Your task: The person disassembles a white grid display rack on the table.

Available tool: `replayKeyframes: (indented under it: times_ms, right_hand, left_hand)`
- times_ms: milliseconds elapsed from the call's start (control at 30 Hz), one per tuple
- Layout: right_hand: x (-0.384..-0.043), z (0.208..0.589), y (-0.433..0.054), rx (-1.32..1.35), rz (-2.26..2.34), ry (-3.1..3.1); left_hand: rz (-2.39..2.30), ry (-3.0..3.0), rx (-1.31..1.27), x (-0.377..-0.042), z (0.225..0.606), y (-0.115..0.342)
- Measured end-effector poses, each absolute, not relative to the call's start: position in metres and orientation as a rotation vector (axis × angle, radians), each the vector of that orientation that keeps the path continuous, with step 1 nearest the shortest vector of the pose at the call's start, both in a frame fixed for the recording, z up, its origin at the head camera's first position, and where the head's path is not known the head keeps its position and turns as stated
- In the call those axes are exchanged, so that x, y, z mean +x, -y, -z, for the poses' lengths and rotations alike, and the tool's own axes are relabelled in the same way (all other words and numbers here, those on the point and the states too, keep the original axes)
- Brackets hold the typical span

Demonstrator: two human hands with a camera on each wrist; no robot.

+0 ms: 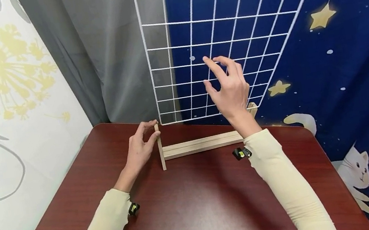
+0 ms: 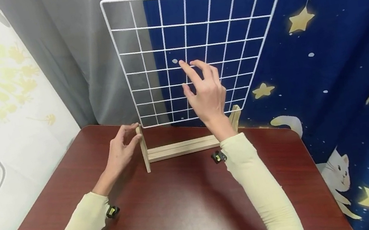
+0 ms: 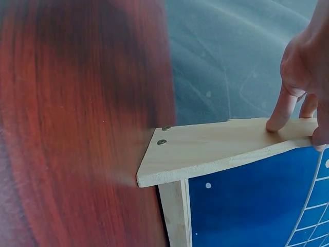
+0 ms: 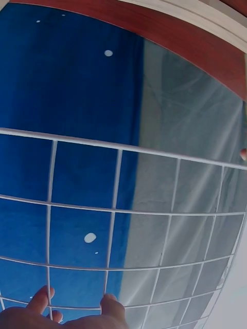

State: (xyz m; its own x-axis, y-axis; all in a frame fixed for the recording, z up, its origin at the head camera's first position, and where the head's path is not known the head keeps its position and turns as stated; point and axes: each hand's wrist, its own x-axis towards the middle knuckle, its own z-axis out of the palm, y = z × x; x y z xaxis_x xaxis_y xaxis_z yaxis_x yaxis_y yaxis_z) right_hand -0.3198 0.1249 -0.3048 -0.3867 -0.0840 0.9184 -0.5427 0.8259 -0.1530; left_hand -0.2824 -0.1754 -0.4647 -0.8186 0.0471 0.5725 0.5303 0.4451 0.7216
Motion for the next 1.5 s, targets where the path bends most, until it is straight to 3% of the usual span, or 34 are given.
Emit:
replayKeyframes:
  times_ms: [567,867,1233,1500]
  right_hand:
    - [-0.298,0.292,-0.175,0.49,-0.563,1.931]
    - [-0.291,0.305,-0.209,0.53,-0.587,2.032]
    - [-0.276,0.333,-0.258,0.478,-0.512,2.165]
    - [-0.266,0.354,-0.294,0.422,-0.434,2.29]
  left_hand:
    - [1.362,2.143,-0.531,-0.278,0.466,0.178]
    - [1.23,2.175,-0.581,-0.271,0.465,0.184]
    - [1.478,2.13,-0.556,-0.26,0.464,0.173]
    - [1.398,2.068,-0.604,-0.253,0.466,0.171]
